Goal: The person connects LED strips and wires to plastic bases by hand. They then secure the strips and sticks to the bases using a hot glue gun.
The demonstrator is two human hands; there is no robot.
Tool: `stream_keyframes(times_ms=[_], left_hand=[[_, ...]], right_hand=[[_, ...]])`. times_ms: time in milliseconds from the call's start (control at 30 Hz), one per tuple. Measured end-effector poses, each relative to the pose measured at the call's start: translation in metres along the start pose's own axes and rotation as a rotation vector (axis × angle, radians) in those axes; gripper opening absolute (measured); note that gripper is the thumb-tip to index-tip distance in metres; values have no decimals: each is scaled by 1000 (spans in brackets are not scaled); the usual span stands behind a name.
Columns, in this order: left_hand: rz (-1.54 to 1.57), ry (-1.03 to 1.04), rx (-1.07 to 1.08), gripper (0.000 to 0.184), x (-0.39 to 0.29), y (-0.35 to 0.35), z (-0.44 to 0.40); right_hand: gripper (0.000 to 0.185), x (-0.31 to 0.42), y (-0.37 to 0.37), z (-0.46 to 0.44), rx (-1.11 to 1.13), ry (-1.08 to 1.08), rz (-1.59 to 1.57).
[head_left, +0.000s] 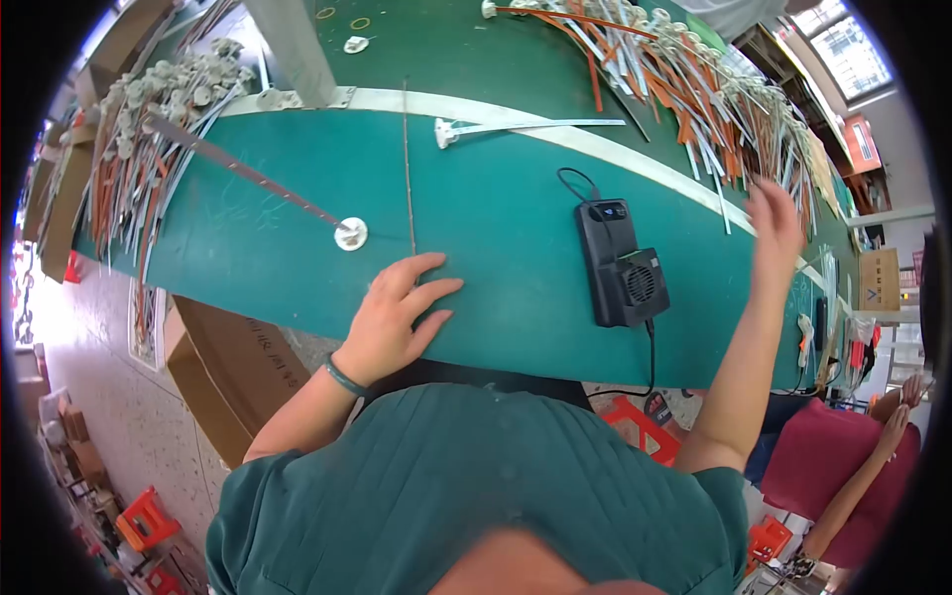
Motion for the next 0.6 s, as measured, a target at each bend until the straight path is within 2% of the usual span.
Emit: stream_keyframes(times_ms=[33, 67, 100, 167, 233, 300, 367, 400, 467, 533, 600], left_hand=[[19, 6, -6, 40, 2, 0, 1], [35, 17, -12, 40, 1, -2, 1], [52, 28, -18, 40, 2, -3, 1], [81, 32, -36, 39, 2, -6, 4], [101, 27, -56, 38, 5, -9, 6], [129, 13, -89, 37, 7, -15, 9], [174, 37, -106, 32, 10, -17, 9], [194, 26, -114, 31, 13, -18, 10], [247, 22, -108, 30, 15, -14, 9], [303, 18, -103, 29, 12, -9, 8], [321, 13, -124, 30, 10, -13, 8]], right_hand=[[19, 30, 41, -6, 190, -198, 5], [20, 75, 79, -4, 386, -403, 169], [23, 106, 116, 2, 608, -477, 135], [25, 136, 184, 9, 685, -882, 299], [35, 140, 241, 14, 725, -966, 454], [37, 131, 286, 13, 743, -979, 509], [29, 122, 319, 15, 910, -898, 787], [17, 124, 323, 16, 808, -916, 769], [12, 126, 317, 20, 686, -1023, 785], [10, 132, 296, 23, 698, -972, 647], [9, 152, 258, 27, 696, -834, 631]])
Point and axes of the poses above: each hand's wrist, its own z-axis away from the middle knuckle, its own y-axis out of the palm, x = y × z, the point moved 6 cm from there along -z, towards the middle knuckle, and after that the axes turned 6 degrees about z, right-handed, at the moved point
